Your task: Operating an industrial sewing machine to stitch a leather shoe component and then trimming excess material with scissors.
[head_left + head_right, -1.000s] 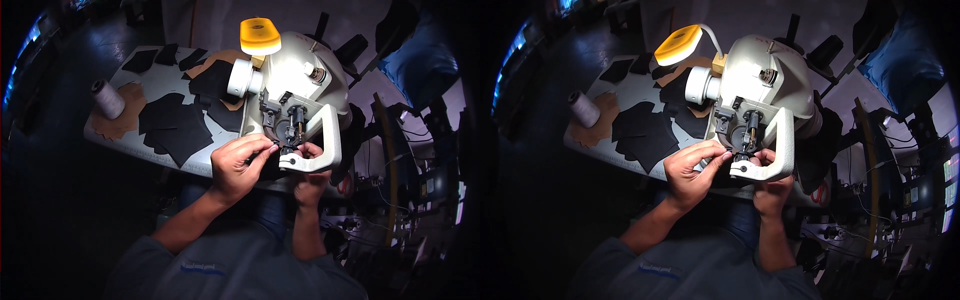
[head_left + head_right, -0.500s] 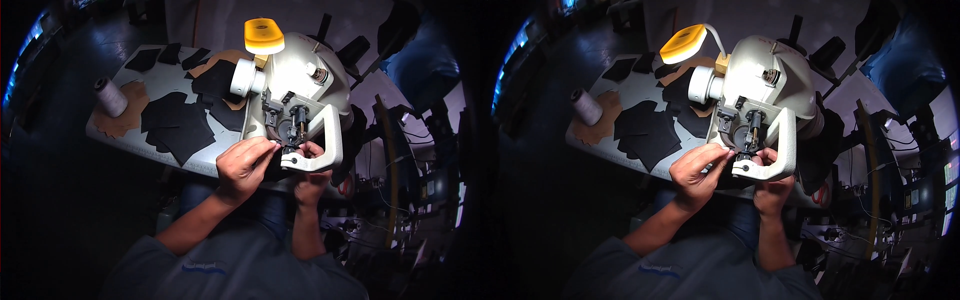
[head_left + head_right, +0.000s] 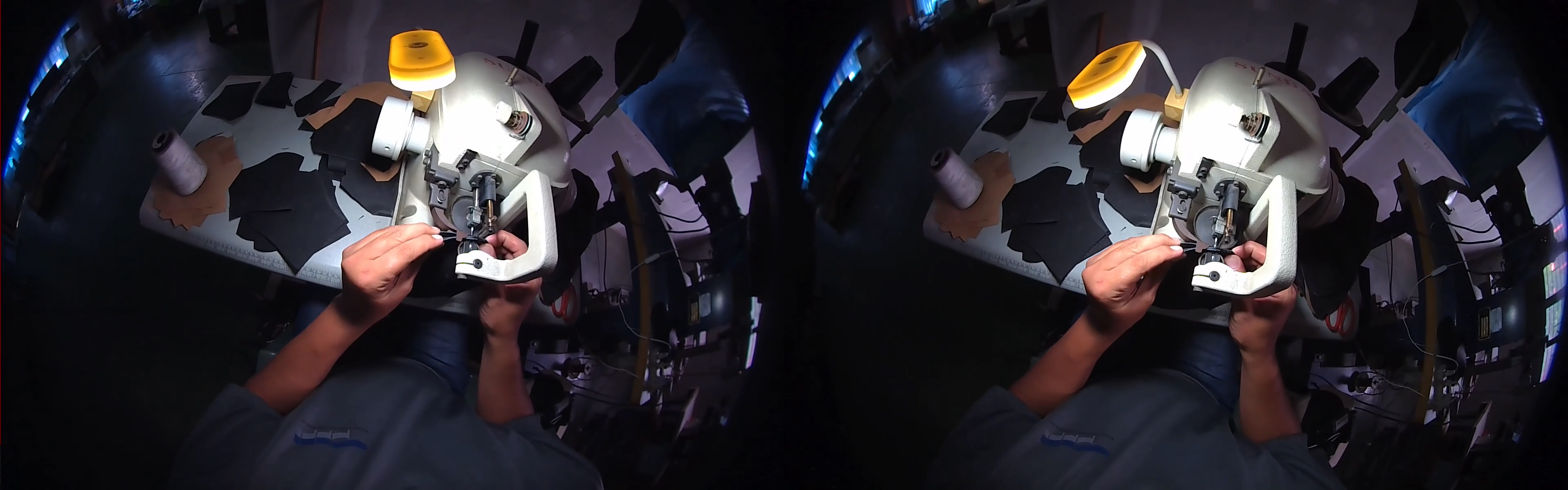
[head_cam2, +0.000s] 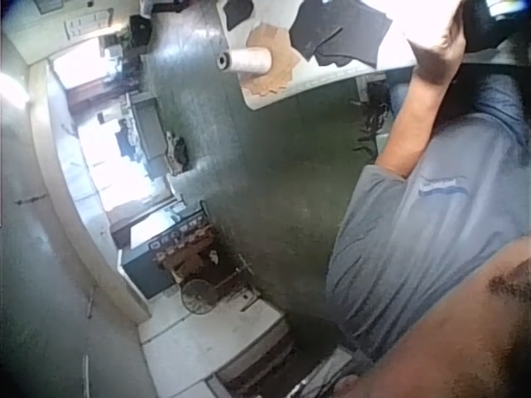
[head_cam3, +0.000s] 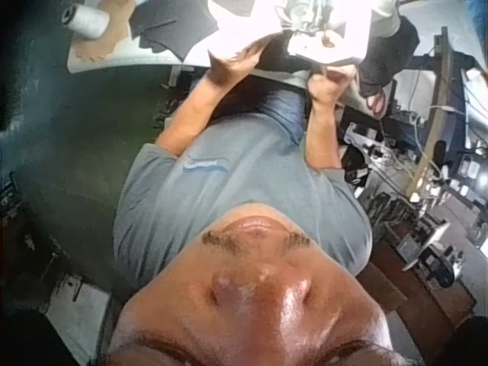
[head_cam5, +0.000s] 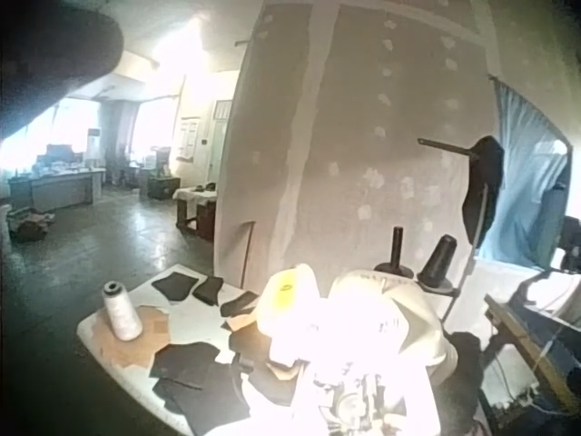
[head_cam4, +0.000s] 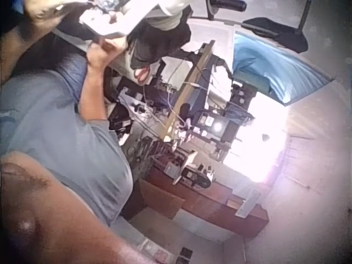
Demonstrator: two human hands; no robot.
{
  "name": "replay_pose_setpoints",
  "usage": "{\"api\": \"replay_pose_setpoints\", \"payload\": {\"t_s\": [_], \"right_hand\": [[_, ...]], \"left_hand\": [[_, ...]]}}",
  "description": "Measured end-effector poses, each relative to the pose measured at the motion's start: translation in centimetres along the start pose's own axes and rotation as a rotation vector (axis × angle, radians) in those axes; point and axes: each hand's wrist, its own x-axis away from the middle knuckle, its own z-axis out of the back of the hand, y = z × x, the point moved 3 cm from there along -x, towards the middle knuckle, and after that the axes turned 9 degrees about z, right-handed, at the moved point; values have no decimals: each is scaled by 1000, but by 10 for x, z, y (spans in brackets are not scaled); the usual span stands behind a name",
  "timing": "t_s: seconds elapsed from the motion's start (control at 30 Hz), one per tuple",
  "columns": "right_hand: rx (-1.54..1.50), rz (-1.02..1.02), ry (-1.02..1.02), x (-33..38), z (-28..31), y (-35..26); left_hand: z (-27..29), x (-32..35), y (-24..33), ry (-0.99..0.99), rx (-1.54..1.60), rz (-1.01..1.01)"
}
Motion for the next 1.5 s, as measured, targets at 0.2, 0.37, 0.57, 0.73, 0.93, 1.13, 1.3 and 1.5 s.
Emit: {"api": "replay_pose_setpoints", "payload": {"t_s": [0.2,0.37,0.57,0.73,0.93,1.13,1.3,1.5], "right_hand": [[-36,-39,6,0,-2,-2],[-5,-47,-1,0,0,-1],[-44,-71,-8,-2,-2,-3],[-23,-76,-22,-2,0,-2],[-41,-88,-19,-2,-2,-2],[-41,-96,-24,-2,-2,-3],[-42,-95,-28,-1,1,-1],[-117,-76,-26,1,2,-1]], "left_hand": [[0,-5,4,-42,21,2],[-12,3,7,35,111,216],[-22,14,2,85,329,467],[-18,7,9,76,155,320],[-14,0,8,103,-32,-3],[-12,3,7,79,-51,-25],[-14,0,10,96,56,124],[-16,1,10,101,114,249]]}}
